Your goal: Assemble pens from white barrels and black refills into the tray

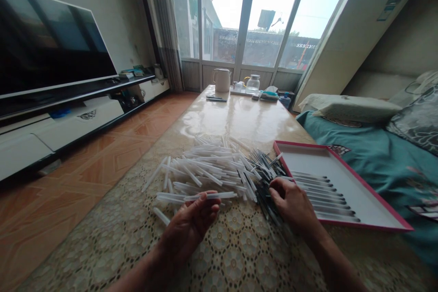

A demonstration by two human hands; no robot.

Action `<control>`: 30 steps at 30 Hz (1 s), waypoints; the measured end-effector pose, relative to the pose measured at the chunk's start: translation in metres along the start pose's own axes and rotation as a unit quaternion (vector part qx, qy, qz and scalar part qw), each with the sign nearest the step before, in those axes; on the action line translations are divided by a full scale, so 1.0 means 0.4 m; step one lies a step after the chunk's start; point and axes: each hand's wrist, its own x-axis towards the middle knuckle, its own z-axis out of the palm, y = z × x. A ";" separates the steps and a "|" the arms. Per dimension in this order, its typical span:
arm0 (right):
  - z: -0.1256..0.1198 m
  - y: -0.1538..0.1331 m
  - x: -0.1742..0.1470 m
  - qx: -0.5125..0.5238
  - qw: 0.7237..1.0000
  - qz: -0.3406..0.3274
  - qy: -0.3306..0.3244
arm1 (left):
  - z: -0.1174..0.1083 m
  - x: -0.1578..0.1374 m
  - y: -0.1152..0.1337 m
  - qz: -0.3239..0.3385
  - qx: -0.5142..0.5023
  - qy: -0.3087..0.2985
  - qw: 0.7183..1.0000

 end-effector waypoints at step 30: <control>0.159 -0.157 -0.045 0.365 0.923 0.041 -0.112 | 0.053 -0.045 0.027 0.097 0.227 -0.138 0.959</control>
